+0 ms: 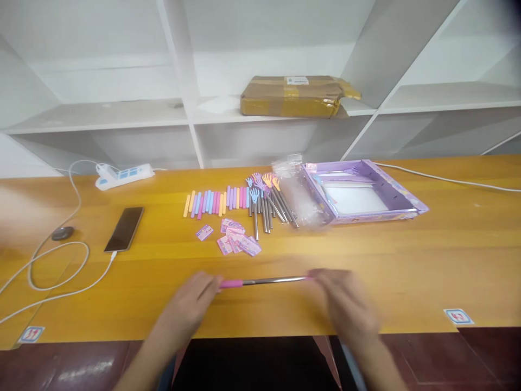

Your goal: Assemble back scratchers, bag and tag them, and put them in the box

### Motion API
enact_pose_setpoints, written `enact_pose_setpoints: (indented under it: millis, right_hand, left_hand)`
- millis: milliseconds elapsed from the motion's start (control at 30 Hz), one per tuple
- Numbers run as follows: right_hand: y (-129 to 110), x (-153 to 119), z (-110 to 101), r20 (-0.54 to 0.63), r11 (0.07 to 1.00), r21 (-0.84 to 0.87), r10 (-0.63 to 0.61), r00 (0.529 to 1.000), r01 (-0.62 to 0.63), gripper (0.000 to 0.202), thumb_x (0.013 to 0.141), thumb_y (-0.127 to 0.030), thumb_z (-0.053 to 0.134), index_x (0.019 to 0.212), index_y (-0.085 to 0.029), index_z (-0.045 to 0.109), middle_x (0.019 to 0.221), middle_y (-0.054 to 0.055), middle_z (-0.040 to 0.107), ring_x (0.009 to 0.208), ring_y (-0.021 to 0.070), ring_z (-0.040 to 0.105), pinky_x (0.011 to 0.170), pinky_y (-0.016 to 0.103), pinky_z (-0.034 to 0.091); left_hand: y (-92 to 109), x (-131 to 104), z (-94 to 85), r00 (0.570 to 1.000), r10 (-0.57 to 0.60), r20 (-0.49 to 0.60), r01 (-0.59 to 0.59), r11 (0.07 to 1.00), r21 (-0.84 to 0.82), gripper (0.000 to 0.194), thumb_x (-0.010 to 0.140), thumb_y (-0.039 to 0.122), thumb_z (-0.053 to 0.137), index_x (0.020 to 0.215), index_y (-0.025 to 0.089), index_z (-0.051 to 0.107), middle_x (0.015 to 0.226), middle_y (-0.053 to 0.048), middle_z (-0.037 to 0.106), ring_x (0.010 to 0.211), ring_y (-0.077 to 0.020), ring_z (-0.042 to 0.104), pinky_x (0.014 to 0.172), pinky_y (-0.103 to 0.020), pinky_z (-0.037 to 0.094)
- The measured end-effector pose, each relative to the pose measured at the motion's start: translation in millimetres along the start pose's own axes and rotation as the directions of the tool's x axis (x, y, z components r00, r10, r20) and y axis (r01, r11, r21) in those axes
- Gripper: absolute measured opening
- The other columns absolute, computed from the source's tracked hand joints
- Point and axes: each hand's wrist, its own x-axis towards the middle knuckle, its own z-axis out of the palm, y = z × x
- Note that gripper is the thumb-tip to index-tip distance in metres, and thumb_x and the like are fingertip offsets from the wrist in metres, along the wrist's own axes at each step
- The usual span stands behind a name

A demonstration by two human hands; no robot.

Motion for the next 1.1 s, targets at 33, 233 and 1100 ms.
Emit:
enact_pose_setpoints:
  millis: [33,233,1100]
  right_hand:
    - [-15.8,0.4,15.6,0.062,0.997,0.069,0.033,0.998,-0.037,0.056,0.101,0.001,0.056,0.147,-0.028,0.066,0.117,0.010,0.079,0.104,0.0259,0.076,0.083,0.040,0.064]
    - [-38.2,-13.7,69.0,0.244,0.986,0.114,0.089,0.966,-0.120,0.045,0.104,0.000,0.050,0.138,-0.023,0.069,0.105,0.010,0.075,0.089,0.0230,0.070,0.077,0.038,0.062]
    - [-36.3,-3.3,66.0,0.408,0.993,0.048,0.080,0.910,-0.109,0.018,0.111,-0.015,0.053,0.120,-0.022,0.068,0.104,0.008,0.072,0.092,0.0224,0.067,0.080,0.037,0.056]
  left_hand:
    - [12.7,8.4,13.7,1.000,-0.023,-0.009,0.023,1.000,-0.010,0.038,0.109,0.009,0.049,0.144,0.017,0.060,0.098,-0.009,0.074,0.084,-0.0212,0.069,0.076,-0.034,0.060]
    - [23.4,17.4,48.3,0.998,-0.010,0.069,0.010,1.000,0.008,0.029,0.109,0.006,0.044,0.131,0.010,0.062,0.094,-0.009,0.070,0.082,-0.0227,0.065,0.075,-0.036,0.059]
    - [16.2,19.2,55.0,0.972,-0.015,0.235,0.007,0.999,0.035,0.024,0.115,0.025,0.046,0.102,0.018,0.065,0.085,-0.004,0.064,0.075,-0.0219,0.054,0.069,-0.036,0.041]
